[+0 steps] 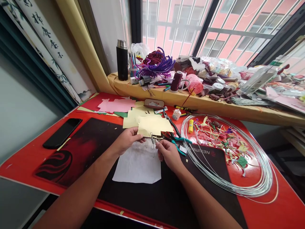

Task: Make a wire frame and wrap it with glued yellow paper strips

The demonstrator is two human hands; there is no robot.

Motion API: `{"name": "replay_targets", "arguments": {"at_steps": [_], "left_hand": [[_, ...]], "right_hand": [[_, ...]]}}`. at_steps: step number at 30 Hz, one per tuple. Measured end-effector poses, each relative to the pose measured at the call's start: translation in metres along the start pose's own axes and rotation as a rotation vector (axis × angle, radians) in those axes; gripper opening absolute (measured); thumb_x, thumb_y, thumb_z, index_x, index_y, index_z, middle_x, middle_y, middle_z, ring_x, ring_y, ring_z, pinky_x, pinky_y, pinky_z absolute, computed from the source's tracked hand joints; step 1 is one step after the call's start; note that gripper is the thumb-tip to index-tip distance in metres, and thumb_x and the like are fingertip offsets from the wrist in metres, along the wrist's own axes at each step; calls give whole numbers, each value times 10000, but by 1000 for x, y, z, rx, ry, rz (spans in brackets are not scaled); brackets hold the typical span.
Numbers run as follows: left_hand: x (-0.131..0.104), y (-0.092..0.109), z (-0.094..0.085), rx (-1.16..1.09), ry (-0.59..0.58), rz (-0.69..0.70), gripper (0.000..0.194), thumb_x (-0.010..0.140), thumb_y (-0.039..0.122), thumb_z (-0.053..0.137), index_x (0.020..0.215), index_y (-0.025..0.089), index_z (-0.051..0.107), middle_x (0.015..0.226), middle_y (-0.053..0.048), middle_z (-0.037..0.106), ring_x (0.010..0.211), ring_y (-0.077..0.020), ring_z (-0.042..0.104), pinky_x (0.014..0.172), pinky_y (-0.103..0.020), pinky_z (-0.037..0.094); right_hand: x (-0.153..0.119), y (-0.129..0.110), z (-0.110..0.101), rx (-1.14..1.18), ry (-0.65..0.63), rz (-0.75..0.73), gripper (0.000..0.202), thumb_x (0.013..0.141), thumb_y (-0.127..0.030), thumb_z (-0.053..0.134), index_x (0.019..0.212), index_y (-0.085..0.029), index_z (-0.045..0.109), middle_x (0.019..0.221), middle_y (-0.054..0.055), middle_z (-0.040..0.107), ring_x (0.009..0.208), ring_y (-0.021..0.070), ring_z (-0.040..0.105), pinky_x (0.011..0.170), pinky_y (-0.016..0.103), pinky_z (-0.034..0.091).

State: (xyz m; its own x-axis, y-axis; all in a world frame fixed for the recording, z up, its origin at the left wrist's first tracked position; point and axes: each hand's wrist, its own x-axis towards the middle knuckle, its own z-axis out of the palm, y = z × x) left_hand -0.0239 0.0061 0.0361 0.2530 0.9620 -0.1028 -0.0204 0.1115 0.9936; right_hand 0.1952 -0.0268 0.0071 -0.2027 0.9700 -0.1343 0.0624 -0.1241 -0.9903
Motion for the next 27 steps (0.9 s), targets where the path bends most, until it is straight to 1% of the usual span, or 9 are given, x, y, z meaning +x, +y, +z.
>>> {"name": "replay_targets", "arguments": {"at_steps": [7,11,14,18,27], "left_hand": [[0,1,-1,16,-24,1,277,758,375,797,917,152,754,853,-78,762,760,-196,684,720,-321,551],[0,1,-1,15,-16,-8,291,746,364,808,929,145,756,877,-84,761,771,-195,680,727,-320,545],[0,1,-1,10,-9,-9,267,750,351,801,917,148,758,860,-81,762,763,-194,679,727,-322,543],[-1,4,-1,12,-29,-12,228,756,338,788,889,155,762,837,-77,765,749,-193,683,725,-322,548],[-1,5,-2,-13,-13,-14,221,729,318,805,877,160,761,825,-70,768,744,-191,684,714,-313,551]], "right_hand": [[-1,-1,0,-5,10,8,393,873,-563,655,700,-230,543,471,-47,547,386,123,465,404,237,373],[-1,-1,0,-7,10,3,383,883,-551,650,708,-224,552,469,-49,541,388,119,458,406,234,369],[-1,-2,0,-8,11,5,383,885,-549,652,709,-224,554,473,-47,545,390,120,462,406,234,370],[-1,-1,0,-5,11,9,396,876,-563,660,703,-224,553,476,-46,550,390,122,471,405,235,377],[0,1,-1,9,6,18,377,884,-550,652,716,-228,549,475,-52,540,389,120,459,403,234,372]]}}
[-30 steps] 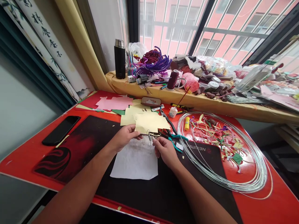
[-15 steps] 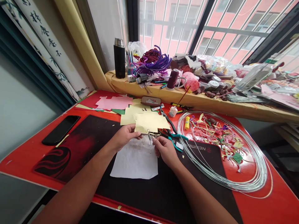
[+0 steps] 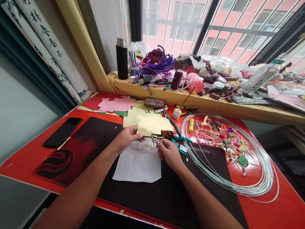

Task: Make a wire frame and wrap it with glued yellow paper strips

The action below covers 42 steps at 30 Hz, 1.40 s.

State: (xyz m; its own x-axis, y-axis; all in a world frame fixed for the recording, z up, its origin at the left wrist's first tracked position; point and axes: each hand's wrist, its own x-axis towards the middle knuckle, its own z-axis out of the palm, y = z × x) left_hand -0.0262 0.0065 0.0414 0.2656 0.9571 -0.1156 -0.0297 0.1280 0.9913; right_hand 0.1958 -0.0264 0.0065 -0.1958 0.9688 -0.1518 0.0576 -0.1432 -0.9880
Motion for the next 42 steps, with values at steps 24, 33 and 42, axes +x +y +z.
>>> {"name": "replay_targets", "arguments": {"at_steps": [24,33,42], "left_hand": [[0,-2,-4,-15,-41,-32,277,747,332,803,932,130,768,858,-89,775,757,-180,689,720,-289,542],[1,-2,-1,10,0,-19,247,707,312,810,878,140,765,816,-77,777,715,-168,684,678,-266,555],[3,-3,-1,24,42,-45,221,685,292,812,833,136,758,783,-77,778,672,-161,701,627,-246,581]], "right_hand": [[1,2,-1,9,-16,6,360,893,-530,649,740,-214,571,475,-59,541,386,105,450,405,220,357],[1,3,1,7,-18,-2,360,889,-524,652,724,-218,554,479,-56,542,391,107,452,400,220,357],[1,2,0,-7,-23,-8,369,892,-531,655,726,-213,569,485,-48,547,399,110,462,405,222,368]]}}
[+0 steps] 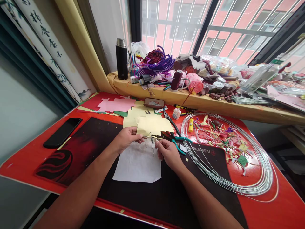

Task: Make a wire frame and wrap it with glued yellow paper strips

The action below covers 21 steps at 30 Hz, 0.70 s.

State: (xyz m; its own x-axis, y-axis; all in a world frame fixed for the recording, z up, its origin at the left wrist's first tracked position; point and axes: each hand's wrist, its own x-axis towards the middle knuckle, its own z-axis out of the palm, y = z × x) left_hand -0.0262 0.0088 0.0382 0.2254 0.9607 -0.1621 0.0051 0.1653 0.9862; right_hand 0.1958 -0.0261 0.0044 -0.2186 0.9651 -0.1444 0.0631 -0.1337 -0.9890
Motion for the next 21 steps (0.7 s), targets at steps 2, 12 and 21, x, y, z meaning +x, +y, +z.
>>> {"name": "replay_targets", "arguments": {"at_steps": [2,12,21], "left_hand": [[0,1,0,0,12,-22,210,680,281,812,817,134,753,777,-77,778,669,-160,707,631,-248,593],[-3,4,-1,47,93,-57,112,692,212,761,779,145,738,690,-44,756,638,-165,724,626,-254,615],[-1,5,-9,63,107,-63,171,661,263,799,787,155,753,691,-43,772,628,-172,724,612,-244,611]], "right_hand": [[0,-1,0,-9,1,-4,372,892,-533,658,726,-210,578,486,-45,552,400,111,465,406,223,372],[-1,0,3,-4,41,-19,362,907,-562,641,823,-210,625,518,-36,596,414,139,532,409,242,440],[-15,3,5,-71,129,-27,351,947,-543,583,850,-209,625,504,-54,545,389,128,480,388,233,382]]}}
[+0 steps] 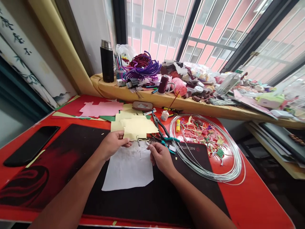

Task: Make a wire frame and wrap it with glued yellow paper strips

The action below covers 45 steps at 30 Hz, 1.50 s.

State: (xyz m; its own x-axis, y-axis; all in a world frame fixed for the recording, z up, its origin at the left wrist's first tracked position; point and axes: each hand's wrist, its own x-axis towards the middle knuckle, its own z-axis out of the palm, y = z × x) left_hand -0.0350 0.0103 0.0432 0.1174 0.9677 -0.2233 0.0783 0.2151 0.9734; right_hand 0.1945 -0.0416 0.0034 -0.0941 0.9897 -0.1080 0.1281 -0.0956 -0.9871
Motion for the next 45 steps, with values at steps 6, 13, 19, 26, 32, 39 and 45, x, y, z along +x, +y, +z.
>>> {"name": "replay_targets", "arguments": {"at_steps": [6,13,19,26,32,39,45], "left_hand": [[3,-1,-3,-149,25,-50,180,632,191,852,788,130,784,705,-82,779,605,-162,718,585,-209,608],[8,5,-21,-407,190,-51,149,716,16,754,830,104,792,834,-108,808,648,-142,740,615,-172,630],[12,9,-34,-574,354,31,184,749,-26,698,655,131,718,815,-98,803,793,-168,779,663,-147,632],[13,5,-30,-565,339,26,142,755,-7,707,712,119,756,866,-108,809,779,-159,769,665,-147,631],[12,7,-27,-582,358,31,132,748,3,711,713,121,758,830,-102,803,794,-170,770,667,-157,632],[15,0,-29,-567,340,48,81,734,41,755,751,121,757,867,-114,810,823,-189,776,690,-188,636],[18,-7,-31,-555,318,66,73,749,71,768,811,108,775,902,-122,814,802,-179,771,704,-204,640]], "right_hand": [[-7,-23,-29,-425,13,-182,290,996,-434,562,838,-224,684,587,-8,627,550,174,586,563,276,428],[19,-51,-62,-650,124,-239,229,982,-389,592,949,-222,745,764,27,735,638,191,608,625,290,413],[33,-48,-55,-748,70,-270,172,1005,-325,598,997,-222,736,923,44,775,811,210,684,721,291,451],[59,-60,-16,-1169,-96,-343,241,1039,-339,598,1219,-200,677,1144,110,724,1089,263,660,854,317,455],[81,-57,2,-1347,-196,-248,305,999,-367,644,1224,-163,674,1168,151,702,1096,304,663,865,349,453],[90,-48,13,-1301,-172,-166,249,962,-169,558,1186,-177,667,1143,151,705,997,291,691,778,337,452],[96,-46,10,-1129,-97,-138,320,898,-166,605,1211,-185,668,1150,138,723,982,287,692,760,326,449]]}}
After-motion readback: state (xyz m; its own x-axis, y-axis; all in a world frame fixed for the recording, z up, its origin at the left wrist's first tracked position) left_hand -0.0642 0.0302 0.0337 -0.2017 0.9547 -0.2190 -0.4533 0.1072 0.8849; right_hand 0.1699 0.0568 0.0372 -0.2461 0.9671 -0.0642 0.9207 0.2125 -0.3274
